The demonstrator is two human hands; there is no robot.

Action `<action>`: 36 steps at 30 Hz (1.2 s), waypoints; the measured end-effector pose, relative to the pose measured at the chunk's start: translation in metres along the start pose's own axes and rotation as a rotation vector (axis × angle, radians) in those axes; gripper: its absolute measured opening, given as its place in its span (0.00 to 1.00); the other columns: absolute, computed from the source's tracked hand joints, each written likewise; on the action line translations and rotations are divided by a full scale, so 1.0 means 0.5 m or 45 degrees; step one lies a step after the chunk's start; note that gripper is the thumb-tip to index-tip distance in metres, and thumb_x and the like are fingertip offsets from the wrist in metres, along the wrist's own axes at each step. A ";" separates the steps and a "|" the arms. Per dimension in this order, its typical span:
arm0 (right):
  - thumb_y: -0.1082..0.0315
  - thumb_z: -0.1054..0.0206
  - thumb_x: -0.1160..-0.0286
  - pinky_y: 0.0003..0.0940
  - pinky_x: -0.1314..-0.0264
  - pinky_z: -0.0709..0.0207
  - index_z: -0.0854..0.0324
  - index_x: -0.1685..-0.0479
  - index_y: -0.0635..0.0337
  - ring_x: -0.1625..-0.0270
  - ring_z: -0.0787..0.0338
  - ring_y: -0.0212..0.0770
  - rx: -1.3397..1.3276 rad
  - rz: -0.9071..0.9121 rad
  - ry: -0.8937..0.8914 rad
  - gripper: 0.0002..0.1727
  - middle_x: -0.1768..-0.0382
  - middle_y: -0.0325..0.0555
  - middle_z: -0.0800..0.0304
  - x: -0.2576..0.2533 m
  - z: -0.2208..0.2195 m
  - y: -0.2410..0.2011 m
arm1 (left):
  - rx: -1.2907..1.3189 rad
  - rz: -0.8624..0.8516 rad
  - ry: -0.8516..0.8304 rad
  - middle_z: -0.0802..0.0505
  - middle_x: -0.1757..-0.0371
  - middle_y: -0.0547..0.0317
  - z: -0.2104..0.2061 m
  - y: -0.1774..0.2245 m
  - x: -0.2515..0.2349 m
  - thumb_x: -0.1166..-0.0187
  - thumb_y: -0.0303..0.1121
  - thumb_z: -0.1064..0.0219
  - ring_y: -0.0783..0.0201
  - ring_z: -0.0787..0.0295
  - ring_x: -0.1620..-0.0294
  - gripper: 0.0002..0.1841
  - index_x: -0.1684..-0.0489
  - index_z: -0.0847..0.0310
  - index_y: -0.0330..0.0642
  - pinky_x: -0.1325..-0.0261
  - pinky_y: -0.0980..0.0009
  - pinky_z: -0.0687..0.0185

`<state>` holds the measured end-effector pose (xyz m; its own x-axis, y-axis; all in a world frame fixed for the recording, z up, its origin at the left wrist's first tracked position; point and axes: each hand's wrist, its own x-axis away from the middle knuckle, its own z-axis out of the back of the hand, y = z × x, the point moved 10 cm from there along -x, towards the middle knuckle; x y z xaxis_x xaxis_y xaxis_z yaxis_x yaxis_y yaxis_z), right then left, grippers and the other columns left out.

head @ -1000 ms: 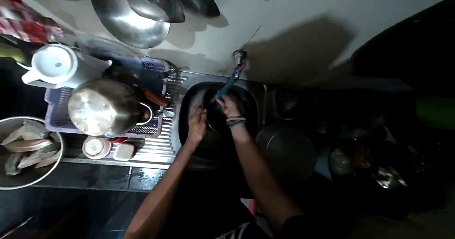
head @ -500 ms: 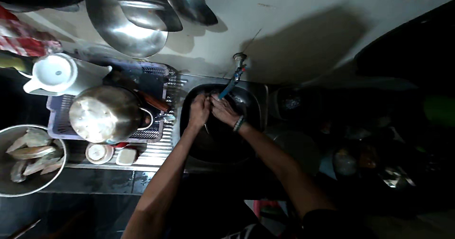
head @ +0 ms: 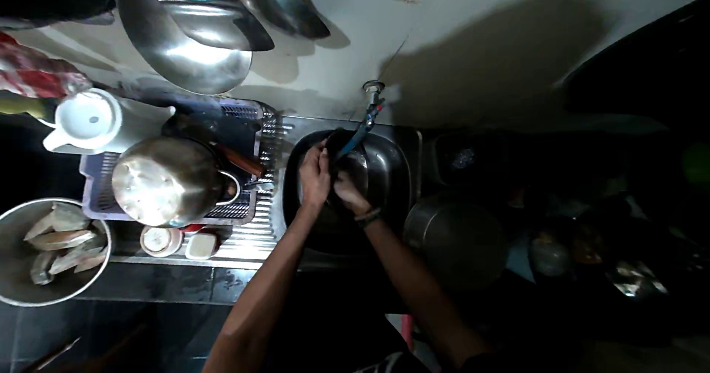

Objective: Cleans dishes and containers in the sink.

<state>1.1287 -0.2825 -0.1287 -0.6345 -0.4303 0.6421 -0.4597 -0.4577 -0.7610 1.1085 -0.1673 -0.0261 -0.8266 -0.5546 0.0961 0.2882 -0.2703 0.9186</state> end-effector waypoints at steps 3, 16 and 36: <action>0.44 0.46 0.11 0.44 0.42 0.17 0.26 0.24 0.46 0.41 0.14 0.41 -0.816 -0.147 0.005 0.25 0.39 0.43 0.14 -0.028 0.002 -0.034 | -0.010 0.072 0.061 0.11 0.33 0.49 0.018 -0.005 0.010 0.06 0.40 0.50 0.55 0.13 0.35 0.19 0.30 0.18 0.40 0.31 0.50 0.18; 0.44 0.35 0.17 0.18 0.83 0.39 0.18 0.49 0.45 0.84 0.35 0.23 -0.769 -0.149 0.162 0.16 0.80 0.29 0.30 -0.006 0.022 -0.075 | 0.063 0.152 0.171 0.10 0.34 0.54 0.058 0.023 0.024 0.06 0.40 0.50 0.62 0.13 0.34 0.19 0.32 0.16 0.42 0.29 0.55 0.20; 0.66 0.32 0.23 0.47 0.12 0.38 0.18 0.30 0.70 0.20 0.24 0.54 0.448 0.441 -0.100 0.24 0.28 0.64 0.18 0.096 -0.018 0.003 | -0.234 -0.122 0.069 0.15 0.24 0.51 0.039 0.100 0.017 0.05 0.39 0.53 0.54 0.23 0.21 0.22 0.24 0.22 0.41 0.16 0.48 0.34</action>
<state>1.0918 -0.2969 -0.0997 -0.6580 -0.6547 0.3722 0.0159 -0.5062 -0.8623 1.1064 -0.1702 0.0283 -0.8286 -0.5597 -0.0139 0.2970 -0.4604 0.8365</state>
